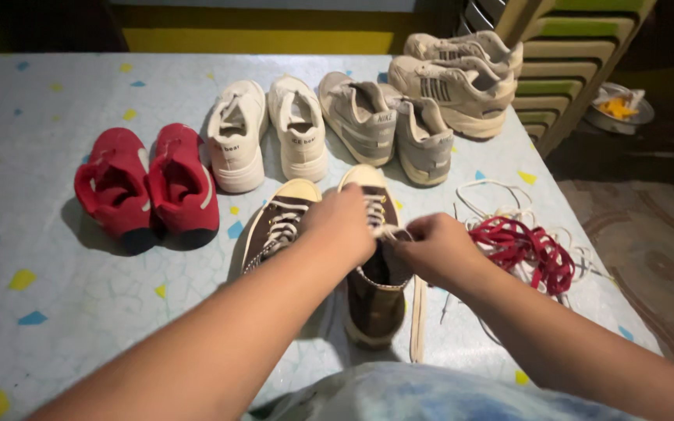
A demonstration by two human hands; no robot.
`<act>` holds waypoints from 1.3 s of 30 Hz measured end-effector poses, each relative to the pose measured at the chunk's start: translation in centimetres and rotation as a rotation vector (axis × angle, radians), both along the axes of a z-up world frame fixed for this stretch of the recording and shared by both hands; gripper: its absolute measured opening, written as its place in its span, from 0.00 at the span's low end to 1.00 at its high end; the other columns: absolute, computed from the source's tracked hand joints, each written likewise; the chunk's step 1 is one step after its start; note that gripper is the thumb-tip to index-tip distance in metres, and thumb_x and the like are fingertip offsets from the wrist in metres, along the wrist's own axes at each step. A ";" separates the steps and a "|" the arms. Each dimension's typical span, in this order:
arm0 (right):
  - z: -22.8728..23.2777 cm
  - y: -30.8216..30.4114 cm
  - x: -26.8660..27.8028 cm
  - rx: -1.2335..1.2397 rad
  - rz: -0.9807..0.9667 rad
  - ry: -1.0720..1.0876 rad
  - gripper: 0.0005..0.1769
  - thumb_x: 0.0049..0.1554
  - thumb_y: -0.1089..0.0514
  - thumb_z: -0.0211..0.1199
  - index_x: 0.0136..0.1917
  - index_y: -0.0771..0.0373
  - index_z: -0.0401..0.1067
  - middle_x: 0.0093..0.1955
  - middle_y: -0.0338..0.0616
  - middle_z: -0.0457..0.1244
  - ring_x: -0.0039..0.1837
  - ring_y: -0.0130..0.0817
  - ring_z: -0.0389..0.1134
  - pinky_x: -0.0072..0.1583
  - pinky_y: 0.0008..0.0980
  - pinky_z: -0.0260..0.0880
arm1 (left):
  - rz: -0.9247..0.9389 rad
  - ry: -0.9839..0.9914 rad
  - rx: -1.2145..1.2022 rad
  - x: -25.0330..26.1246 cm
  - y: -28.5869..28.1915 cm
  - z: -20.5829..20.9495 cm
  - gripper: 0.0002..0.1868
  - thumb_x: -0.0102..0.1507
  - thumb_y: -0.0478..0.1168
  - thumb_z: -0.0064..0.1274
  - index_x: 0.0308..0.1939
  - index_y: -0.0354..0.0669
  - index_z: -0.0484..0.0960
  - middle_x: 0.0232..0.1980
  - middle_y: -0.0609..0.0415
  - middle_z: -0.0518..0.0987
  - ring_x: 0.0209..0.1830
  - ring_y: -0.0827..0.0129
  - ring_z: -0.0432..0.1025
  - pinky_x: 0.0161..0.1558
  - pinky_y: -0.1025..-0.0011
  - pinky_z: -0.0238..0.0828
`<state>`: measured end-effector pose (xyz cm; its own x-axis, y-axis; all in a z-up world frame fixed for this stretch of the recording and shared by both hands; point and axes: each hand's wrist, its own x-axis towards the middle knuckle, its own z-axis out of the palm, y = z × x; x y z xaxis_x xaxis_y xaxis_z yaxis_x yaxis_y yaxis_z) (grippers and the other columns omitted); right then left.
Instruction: The person removes red laces from a pair of red sneakers and sets them aside. They then take a pair of brown high-top sneakers and thread white laces through the eyelets, pulling them tight and tying a knot. The person continues to adjust and re-tie the laces on the brown sneakers.
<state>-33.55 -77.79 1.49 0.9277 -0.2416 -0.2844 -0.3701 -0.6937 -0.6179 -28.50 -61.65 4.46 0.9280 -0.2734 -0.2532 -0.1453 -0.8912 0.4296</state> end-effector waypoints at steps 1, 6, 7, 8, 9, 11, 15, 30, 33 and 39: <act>0.1 -0.6 -0.1 0.064 0.000 0.028 0.17 0.52 0.50 0.70 0.39 0.69 0.80 0.28 0.45 0.67 0.27 0.28 0.65 0.32 0.30 0.66 | -0.001 -0.016 -0.039 -0.5 0.6 -0.3 0.30 0.55 0.37 0.64 0.59 0.38 0.70 0.55 0.38 0.80 0.57 0.48 0.75 0.56 0.58 0.73; -0.3 -2.4 -1.0 0.261 0.029 0.123 0.14 0.50 0.54 0.70 0.40 0.69 0.81 0.27 0.43 0.65 0.26 0.32 0.63 0.30 0.34 0.64 | 0.131 -0.047 -0.189 -1.7 2.0 -1.1 0.23 0.52 0.35 0.63 0.50 0.42 0.77 0.48 0.43 0.83 0.52 0.51 0.77 0.52 0.59 0.73; -0.5 -2.5 -1.3 0.246 0.039 0.158 0.15 0.51 0.52 0.70 0.42 0.68 0.81 0.28 0.43 0.65 0.27 0.31 0.64 0.31 0.33 0.65 | 0.139 -0.048 -0.190 -1.9 2.2 -1.3 0.22 0.51 0.36 0.64 0.49 0.43 0.78 0.47 0.44 0.83 0.51 0.52 0.77 0.50 0.60 0.74; -0.5 -2.6 -1.5 0.230 0.050 0.193 0.16 0.52 0.50 0.69 0.44 0.67 0.81 0.28 0.42 0.66 0.28 0.31 0.64 0.32 0.33 0.66 | 0.139 0.023 -0.200 -2.0 2.4 -1.5 0.21 0.50 0.41 0.67 0.45 0.42 0.80 0.45 0.45 0.84 0.48 0.55 0.78 0.50 0.62 0.74; -0.6 -2.6 -1.7 0.209 0.065 0.229 0.18 0.53 0.48 0.68 0.45 0.66 0.81 0.29 0.41 0.66 0.29 0.31 0.65 0.33 0.32 0.67 | 0.144 0.093 -0.215 -2.1 2.6 -1.7 0.21 0.49 0.45 0.69 0.42 0.41 0.82 0.43 0.46 0.84 0.46 0.58 0.79 0.49 0.64 0.75; -0.3 -2.8 -2.2 0.292 0.039 0.245 0.23 0.54 0.43 0.70 0.46 0.68 0.77 0.32 0.40 0.63 0.33 0.31 0.64 0.36 0.33 0.67 | 0.219 0.296 -0.382 -2.4 2.9 -2.3 0.23 0.51 0.54 0.67 0.39 0.41 0.85 0.40 0.50 0.84 0.41 0.62 0.80 0.47 0.66 0.75; 0.4 -2.9 -2.4 0.564 -0.133 0.224 0.20 0.53 0.38 0.61 0.46 0.52 0.80 0.38 0.32 0.65 0.42 0.28 0.65 0.46 0.36 0.72 | 0.438 0.606 -0.852 -3.3 3.5 -3.9 0.25 0.58 0.63 0.56 0.39 0.46 0.86 0.38 0.59 0.84 0.36 0.68 0.77 0.41 0.64 0.72; 1.1 -2.4 0.3 0.278 0.281 -0.226 0.16 0.55 0.58 0.65 0.56 0.60 0.78 0.52 0.36 0.69 0.52 0.26 0.71 0.54 0.29 0.71 | -0.113 0.347 -0.462 2.8 1.2 -3.6 0.18 0.67 0.55 0.49 0.38 0.46 0.82 0.36 0.55 0.82 0.33 0.71 0.74 0.35 0.68 0.69; 0.7 -2.5 1.3 0.462 0.374 -0.165 0.16 0.56 0.59 0.64 0.58 0.62 0.77 0.50 0.41 0.70 0.53 0.27 0.70 0.56 0.30 0.72 | -0.241 0.135 -0.314 3.5 -0.2 -1.2 0.17 0.65 0.54 0.53 0.34 0.44 0.81 0.33 0.52 0.83 0.31 0.70 0.77 0.36 0.69 0.72; 0.1 -2.9 2.1 0.839 0.379 -0.064 0.14 0.62 0.57 0.58 0.55 0.66 0.77 0.53 0.41 0.72 0.58 0.25 0.72 0.61 0.25 0.70 | -0.228 0.414 -0.712 3.4 -0.2 0.7 0.19 0.64 0.50 0.54 0.29 0.37 0.81 0.30 0.51 0.82 0.24 0.72 0.76 0.30 0.74 0.72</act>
<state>-31.43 -80.69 1.64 0.9228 0.3435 -0.1746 -0.1577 -0.0769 -0.9845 -25.12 -61.89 5.14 0.7017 -0.6646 -0.2568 0.0042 -0.3566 0.9343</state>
